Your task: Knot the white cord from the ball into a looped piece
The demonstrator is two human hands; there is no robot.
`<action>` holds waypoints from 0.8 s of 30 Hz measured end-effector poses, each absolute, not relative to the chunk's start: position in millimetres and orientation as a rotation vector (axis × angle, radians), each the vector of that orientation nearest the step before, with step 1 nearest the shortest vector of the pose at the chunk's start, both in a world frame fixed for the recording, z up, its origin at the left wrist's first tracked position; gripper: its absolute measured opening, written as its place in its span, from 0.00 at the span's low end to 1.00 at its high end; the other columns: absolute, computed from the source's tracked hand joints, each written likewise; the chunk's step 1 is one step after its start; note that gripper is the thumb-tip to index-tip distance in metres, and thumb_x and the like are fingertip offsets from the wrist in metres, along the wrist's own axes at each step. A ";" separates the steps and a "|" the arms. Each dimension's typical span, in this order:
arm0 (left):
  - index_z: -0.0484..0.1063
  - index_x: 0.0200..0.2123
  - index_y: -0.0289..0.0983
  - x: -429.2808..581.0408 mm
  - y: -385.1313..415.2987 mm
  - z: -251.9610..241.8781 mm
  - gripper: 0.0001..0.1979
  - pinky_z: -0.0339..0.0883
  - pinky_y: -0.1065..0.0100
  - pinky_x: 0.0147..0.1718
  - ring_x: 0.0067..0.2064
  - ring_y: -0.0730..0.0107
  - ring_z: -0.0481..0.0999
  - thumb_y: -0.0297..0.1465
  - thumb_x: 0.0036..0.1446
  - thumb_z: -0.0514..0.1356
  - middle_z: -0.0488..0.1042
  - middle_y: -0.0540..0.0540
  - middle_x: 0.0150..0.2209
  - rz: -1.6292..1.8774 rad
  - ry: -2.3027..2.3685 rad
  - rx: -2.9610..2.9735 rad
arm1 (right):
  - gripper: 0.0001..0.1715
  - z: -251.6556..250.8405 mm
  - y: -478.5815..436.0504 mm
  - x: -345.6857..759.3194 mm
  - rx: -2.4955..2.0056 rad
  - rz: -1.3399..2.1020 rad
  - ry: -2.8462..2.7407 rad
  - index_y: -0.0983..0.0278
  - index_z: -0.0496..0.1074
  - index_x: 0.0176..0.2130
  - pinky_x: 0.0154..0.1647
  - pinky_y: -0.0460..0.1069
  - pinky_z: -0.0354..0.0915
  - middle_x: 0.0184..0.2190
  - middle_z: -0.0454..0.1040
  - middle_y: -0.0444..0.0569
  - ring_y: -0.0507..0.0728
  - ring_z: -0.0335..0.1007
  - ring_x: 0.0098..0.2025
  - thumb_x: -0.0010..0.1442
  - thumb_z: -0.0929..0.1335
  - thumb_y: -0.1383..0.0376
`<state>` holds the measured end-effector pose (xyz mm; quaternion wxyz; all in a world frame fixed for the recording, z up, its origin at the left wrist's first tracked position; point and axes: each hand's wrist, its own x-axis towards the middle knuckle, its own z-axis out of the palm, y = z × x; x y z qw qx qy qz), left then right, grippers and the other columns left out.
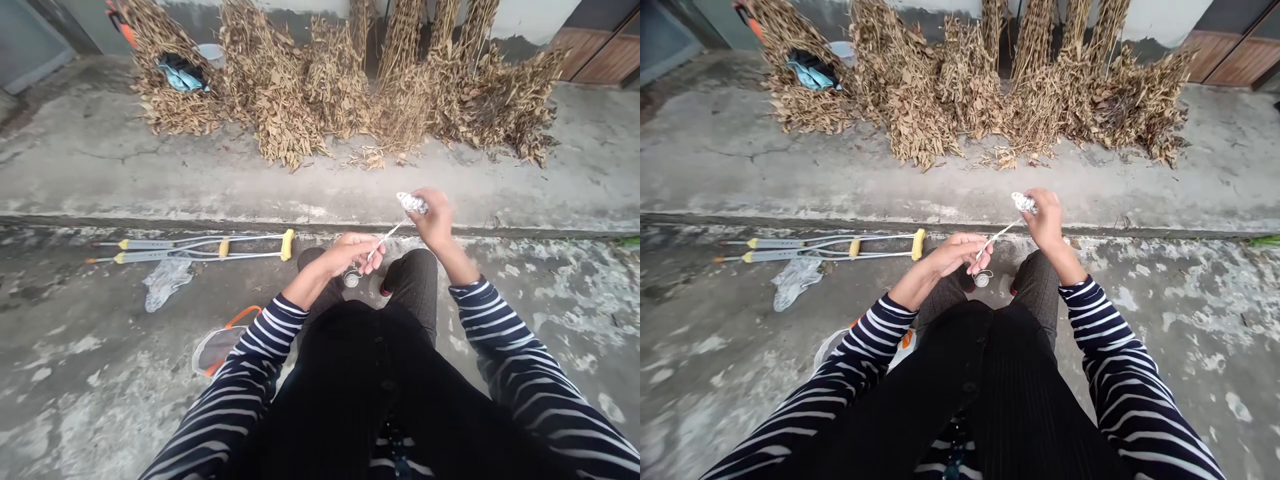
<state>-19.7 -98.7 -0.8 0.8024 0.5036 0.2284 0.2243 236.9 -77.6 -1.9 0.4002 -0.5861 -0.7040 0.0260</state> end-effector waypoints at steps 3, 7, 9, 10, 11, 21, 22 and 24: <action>0.74 0.30 0.31 -21.4 -94.9 0.5 0.18 0.63 0.75 0.19 0.20 0.78 0.71 0.42 0.57 0.69 0.75 0.47 0.23 0.532 0.542 1.093 | 0.17 -18.4 -84.3 231.0 -1.438 0.146 -1.921 0.62 0.77 0.47 0.60 0.68 0.67 0.51 0.78 0.57 0.69 0.72 0.55 0.56 0.71 0.68; 0.75 0.31 0.32 -28.3 -85.5 -20.2 0.19 0.65 0.74 0.21 0.21 0.76 0.73 0.44 0.58 0.68 0.77 0.45 0.24 0.513 0.612 1.107 | 0.15 -2.9 -82.1 233.5 -1.475 0.130 -1.686 0.60 0.77 0.45 0.58 0.67 0.70 0.48 0.78 0.54 0.67 0.72 0.53 0.57 0.73 0.65; 0.76 0.31 0.31 -31.7 -80.4 -37.3 0.19 0.67 0.73 0.22 0.24 0.73 0.76 0.43 0.60 0.66 0.79 0.42 0.27 0.458 0.693 1.124 | 0.18 18.0 -77.9 238.1 -1.452 0.144 -1.486 0.60 0.77 0.46 0.55 0.65 0.72 0.46 0.78 0.53 0.65 0.73 0.51 0.54 0.75 0.62; 0.76 0.31 0.31 -31.6 -77.2 -45.5 0.18 0.68 0.73 0.22 0.26 0.71 0.77 0.42 0.61 0.65 0.79 0.41 0.29 0.444 0.774 1.146 | 0.20 29.9 -76.9 239.0 -1.409 0.171 -1.435 0.60 0.76 0.46 0.54 0.64 0.73 0.46 0.78 0.52 0.64 0.73 0.50 0.52 0.76 0.61; 0.77 0.32 0.31 -29.9 -73.5 -52.4 0.16 0.68 0.73 0.23 0.27 0.70 0.78 0.41 0.61 0.65 0.80 0.40 0.31 0.446 0.877 1.182 | 0.22 41.6 -77.1 238.1 -1.357 0.210 -1.422 0.60 0.76 0.46 0.53 0.63 0.74 0.46 0.77 0.52 0.63 0.73 0.50 0.51 0.77 0.60; 0.78 0.49 0.32 36.4 -44.4 -3.6 0.16 0.78 0.58 0.44 0.48 0.57 0.81 0.30 0.58 0.69 0.81 0.38 0.45 1.053 0.708 1.222 | 0.24 76.9 -87.9 185.4 -1.232 0.688 -1.536 0.61 0.78 0.42 0.50 0.58 0.76 0.42 0.79 0.47 0.59 0.75 0.45 0.43 0.81 0.65; 0.78 0.44 0.31 39.2 -46.3 1.2 0.13 0.78 0.59 0.42 0.43 0.59 0.82 0.32 0.58 0.69 0.81 0.39 0.40 1.038 0.704 1.209 | 0.24 75.8 -85.3 186.1 -1.219 0.734 -1.516 0.61 0.78 0.41 0.52 0.59 0.76 0.41 0.79 0.46 0.58 0.76 0.44 0.42 0.81 0.65; 0.78 0.38 0.31 40.7 -51.4 5.4 0.11 0.76 0.62 0.38 0.34 0.64 0.81 0.34 0.59 0.69 0.80 0.42 0.32 1.004 0.703 1.202 | 0.26 74.9 -80.7 190.0 -1.188 0.824 -1.462 0.62 0.78 0.39 0.53 0.59 0.76 0.40 0.79 0.46 0.58 0.76 0.43 0.39 0.82 0.65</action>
